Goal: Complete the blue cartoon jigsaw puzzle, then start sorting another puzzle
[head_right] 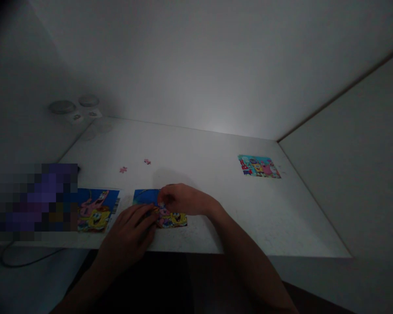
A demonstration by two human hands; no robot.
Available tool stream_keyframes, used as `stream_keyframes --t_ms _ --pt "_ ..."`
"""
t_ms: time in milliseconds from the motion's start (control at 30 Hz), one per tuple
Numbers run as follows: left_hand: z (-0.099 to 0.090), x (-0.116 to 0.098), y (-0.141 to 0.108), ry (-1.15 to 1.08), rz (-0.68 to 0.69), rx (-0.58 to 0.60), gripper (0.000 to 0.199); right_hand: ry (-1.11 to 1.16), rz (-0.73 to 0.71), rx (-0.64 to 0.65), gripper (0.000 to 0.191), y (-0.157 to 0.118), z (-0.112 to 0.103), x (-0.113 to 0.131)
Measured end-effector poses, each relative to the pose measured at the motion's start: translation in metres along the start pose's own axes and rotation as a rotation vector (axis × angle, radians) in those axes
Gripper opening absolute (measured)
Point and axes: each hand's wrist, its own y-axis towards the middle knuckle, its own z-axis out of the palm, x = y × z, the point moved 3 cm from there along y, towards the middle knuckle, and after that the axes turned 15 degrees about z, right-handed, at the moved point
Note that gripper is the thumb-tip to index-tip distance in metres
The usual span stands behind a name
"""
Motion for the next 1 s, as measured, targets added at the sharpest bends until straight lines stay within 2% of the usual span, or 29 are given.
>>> stream_keyframes --t_ms 100,200,333,467,633,767,1000 --pt "-0.001 -0.001 0.001 0.005 0.011 -0.018 0.026 -0.102 -0.033 -0.007 0.025 -0.003 0.000 0.003" --pt "0.000 0.000 0.001 0.009 0.012 -0.019 0.026 -0.110 -0.058 0.009 0.020 -0.005 -0.001 0.003" --pt "0.001 0.000 0.001 0.006 0.014 -0.007 0.028 0.010 0.012 -0.027 0.014 -0.004 -0.004 -0.003" --pt "0.000 0.000 0.000 -0.003 0.005 0.000 0.027 0.116 0.027 0.031 0.015 -0.003 -0.001 -0.004" --pt "0.000 0.000 0.001 -0.010 0.006 -0.010 0.026 0.248 0.053 0.060 0.006 -0.001 0.003 -0.004" --pt "0.000 0.000 0.001 -0.017 0.003 -0.011 0.025 0.290 0.075 0.025 0.006 0.002 0.005 -0.008" --pt "0.001 0.001 0.000 -0.004 0.014 -0.026 0.025 0.391 0.104 0.081 0.008 0.007 0.009 -0.012"
